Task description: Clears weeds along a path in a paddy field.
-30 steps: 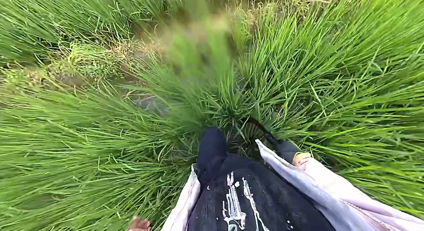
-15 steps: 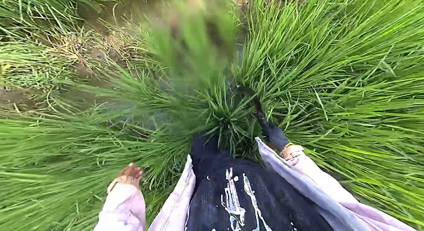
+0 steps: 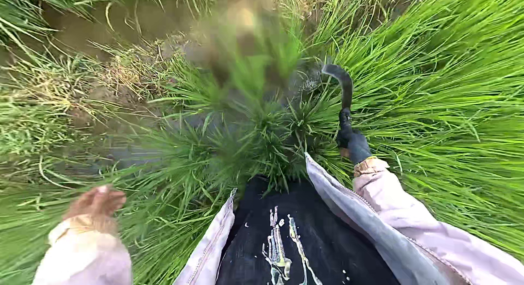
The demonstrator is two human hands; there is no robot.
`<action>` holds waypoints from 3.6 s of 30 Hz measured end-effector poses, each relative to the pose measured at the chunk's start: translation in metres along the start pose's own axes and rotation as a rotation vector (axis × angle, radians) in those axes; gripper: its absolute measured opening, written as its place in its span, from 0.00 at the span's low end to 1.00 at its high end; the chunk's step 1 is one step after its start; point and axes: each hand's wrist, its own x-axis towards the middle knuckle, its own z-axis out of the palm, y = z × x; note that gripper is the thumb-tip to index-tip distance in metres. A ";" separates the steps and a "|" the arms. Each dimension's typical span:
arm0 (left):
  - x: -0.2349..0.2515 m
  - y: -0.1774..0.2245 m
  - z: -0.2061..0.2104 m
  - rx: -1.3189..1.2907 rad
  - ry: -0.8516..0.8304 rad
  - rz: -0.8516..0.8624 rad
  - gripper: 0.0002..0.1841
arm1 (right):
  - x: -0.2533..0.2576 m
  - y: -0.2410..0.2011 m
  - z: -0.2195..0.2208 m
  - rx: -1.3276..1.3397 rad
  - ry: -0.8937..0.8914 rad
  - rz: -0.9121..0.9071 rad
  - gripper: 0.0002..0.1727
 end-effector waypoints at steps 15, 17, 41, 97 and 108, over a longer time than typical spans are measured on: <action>0.081 0.119 0.144 -0.078 -0.242 -0.035 0.21 | 0.057 -0.053 -0.058 0.130 0.316 0.255 0.43; 0.081 0.161 0.185 -0.090 -0.284 -0.039 0.21 | 0.099 -0.108 -0.065 0.102 0.310 0.246 0.41; 0.150 0.440 0.354 0.600 -0.650 0.194 0.28 | 0.221 -0.329 -0.112 -0.089 0.314 0.229 0.50; 0.613 0.422 0.594 0.730 -0.217 0.723 0.27 | 0.615 -0.586 0.582 -1.223 -0.522 -0.770 0.33; 0.729 0.547 0.619 1.012 -0.171 1.123 0.36 | 0.609 -0.573 0.629 -1.283 -0.650 -0.982 0.36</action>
